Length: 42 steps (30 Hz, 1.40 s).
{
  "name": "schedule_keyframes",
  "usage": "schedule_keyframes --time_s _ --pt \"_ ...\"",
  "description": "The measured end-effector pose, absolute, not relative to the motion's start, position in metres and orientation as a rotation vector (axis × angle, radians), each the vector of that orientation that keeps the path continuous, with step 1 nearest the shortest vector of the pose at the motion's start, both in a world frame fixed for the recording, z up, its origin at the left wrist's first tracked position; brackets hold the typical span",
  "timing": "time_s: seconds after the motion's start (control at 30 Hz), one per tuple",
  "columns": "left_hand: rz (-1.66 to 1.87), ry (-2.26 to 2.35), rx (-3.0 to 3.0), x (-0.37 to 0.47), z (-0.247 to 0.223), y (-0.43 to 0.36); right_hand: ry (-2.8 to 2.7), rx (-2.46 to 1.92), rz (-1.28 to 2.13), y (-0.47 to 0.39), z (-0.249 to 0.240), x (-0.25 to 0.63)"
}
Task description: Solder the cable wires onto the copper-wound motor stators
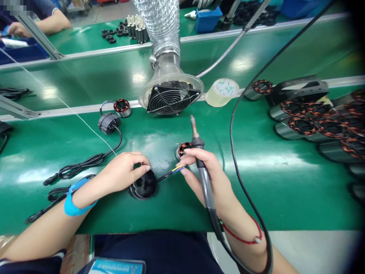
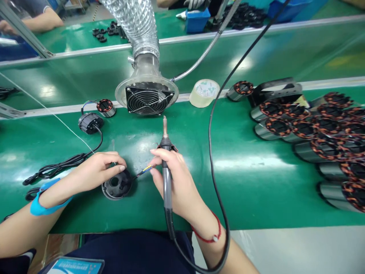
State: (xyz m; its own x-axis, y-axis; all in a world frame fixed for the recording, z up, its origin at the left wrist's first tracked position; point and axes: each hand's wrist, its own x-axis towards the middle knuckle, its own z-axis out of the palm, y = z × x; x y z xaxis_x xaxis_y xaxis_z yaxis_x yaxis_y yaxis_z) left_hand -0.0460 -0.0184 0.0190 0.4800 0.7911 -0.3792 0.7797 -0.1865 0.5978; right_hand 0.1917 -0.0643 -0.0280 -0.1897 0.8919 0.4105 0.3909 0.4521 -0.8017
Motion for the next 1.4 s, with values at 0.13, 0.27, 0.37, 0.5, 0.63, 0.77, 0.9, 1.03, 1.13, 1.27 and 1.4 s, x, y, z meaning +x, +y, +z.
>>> schedule_keyframes --time_s 0.13,0.27,0.37,0.5,0.63,0.77,0.9,1.03,1.13,1.27,1.4 --pt "0.016 1.324 1.967 -0.042 0.022 -0.024 -1.657 -1.013 0.857 -0.07 -0.021 0.187" --pt "0.012 1.335 1.968 -0.04 0.022 -0.026 -1.564 -0.962 0.98 -0.074 -0.019 0.184" --pt "0.019 1.333 1.966 -0.04 0.02 -0.026 -1.522 -0.948 1.016 -0.077 -0.02 0.184" --pt "0.029 1.348 1.953 -0.039 0.018 -0.025 -1.528 -0.947 1.019 -0.081 -0.022 0.187" --pt "0.042 1.344 1.932 -0.039 0.018 -0.028 -1.526 -0.976 0.974 -0.084 -0.023 0.187" --pt "0.089 1.323 1.887 -0.039 0.022 -0.035 -1.43 -1.026 1.047 -0.086 -0.027 0.182" --pt "0.429 1.254 1.463 -0.033 0.03 -0.035 -1.252 -0.995 1.186 -0.086 -0.029 0.175" --pt "0.566 1.045 1.108 -0.012 0.037 -0.024 -1.124 -0.988 1.183 -0.081 -0.025 0.168" --pt "0.518 0.968 1.188 0.005 0.038 -0.019 -1.068 -1.003 1.143 -0.078 -0.022 0.165" --pt "0.464 0.961 1.279 0.018 0.036 -0.017 -1.056 -1.002 1.093 -0.077 -0.022 0.163" --pt "0.453 0.979 1.287 0.017 0.034 -0.017 -1.085 -0.994 1.031 -0.078 -0.026 0.161"
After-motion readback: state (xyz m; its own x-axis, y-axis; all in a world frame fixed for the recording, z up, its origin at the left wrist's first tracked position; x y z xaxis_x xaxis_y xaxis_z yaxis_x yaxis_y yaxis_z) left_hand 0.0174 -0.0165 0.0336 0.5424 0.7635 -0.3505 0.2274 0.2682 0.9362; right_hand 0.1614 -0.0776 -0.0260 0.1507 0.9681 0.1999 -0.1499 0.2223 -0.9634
